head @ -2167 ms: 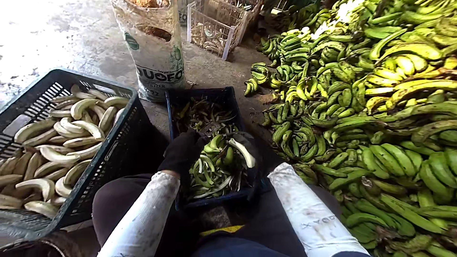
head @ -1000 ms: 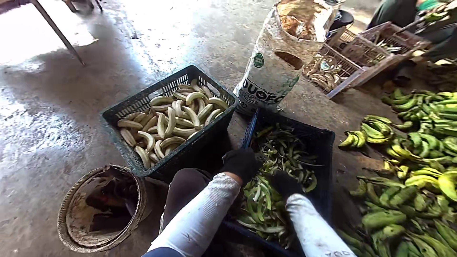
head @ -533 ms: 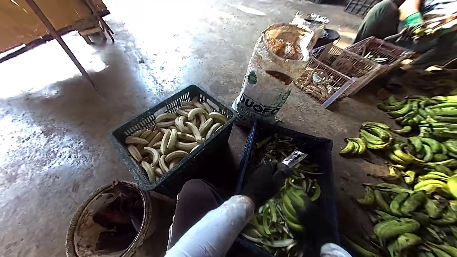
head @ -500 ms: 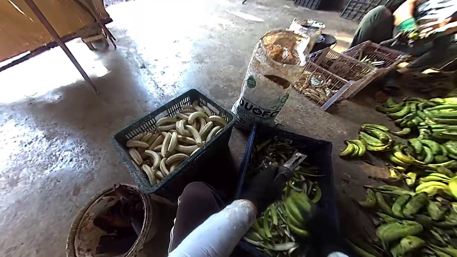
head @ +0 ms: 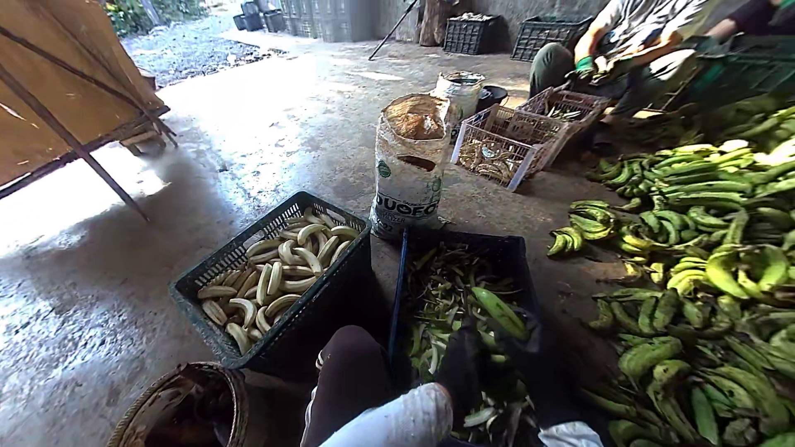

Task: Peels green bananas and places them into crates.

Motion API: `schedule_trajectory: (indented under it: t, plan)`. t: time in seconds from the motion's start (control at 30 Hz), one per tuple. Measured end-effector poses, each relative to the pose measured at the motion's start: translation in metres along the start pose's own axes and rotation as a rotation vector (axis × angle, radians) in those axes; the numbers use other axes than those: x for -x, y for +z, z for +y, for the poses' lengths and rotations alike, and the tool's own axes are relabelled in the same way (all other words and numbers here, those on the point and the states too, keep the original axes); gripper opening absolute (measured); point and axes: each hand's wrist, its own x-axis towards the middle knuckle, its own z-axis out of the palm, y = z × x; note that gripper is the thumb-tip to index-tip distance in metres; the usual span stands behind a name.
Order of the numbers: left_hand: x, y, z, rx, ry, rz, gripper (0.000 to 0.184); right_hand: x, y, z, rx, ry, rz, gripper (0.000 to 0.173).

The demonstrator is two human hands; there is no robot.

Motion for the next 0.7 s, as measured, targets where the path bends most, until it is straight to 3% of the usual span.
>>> schedule_trajectory:
  t: [0.03,0.1,0.17,0.2,0.27,0.33,0.4,0.57,0.7]
  plan:
    - [0.002,0.002,-0.001,0.016,0.04,0.022,0.054,-0.002,-0.003,-0.007,-0.127,-0.028,0.025,0.057]
    - [-0.007,0.002,-0.006,-0.008,0.097,0.078,0.051,-0.016,-0.008,-0.025,-0.726,-0.194,0.078,0.015]
    - [-0.017,0.0,-0.013,-0.137,0.081,0.114,0.054,-0.039,-0.024,-0.055,-1.345,-0.406,-0.18,0.027]
    - [-0.019,0.001,-0.013,-0.199,0.08,0.109,0.056,-0.048,-0.034,-0.067,-1.45,-0.44,-0.23,0.032]
    - [-0.021,0.001,-0.006,-0.275,0.122,0.031,0.058,-0.056,-0.057,-0.079,-1.346,-0.416,-0.172,0.036]
    - [-0.019,0.0,0.007,-0.307,0.174,-0.061,0.055,-0.051,-0.078,-0.08,-1.021,-0.306,-0.045,0.032]
    - [-0.013,0.004,0.019,-0.291,0.234,-0.074,0.05,-0.044,-0.091,-0.072,-0.766,-0.189,0.057,0.042]
    - [0.01,0.004,0.025,-0.323,0.452,-0.273,0.053,-0.034,-0.101,-0.057,-0.595,-0.098,0.218,0.06]
    - [0.041,0.029,0.046,-0.214,0.637,-0.457,0.06,-0.028,-0.097,-0.056,-0.545,-0.114,0.256,0.057]
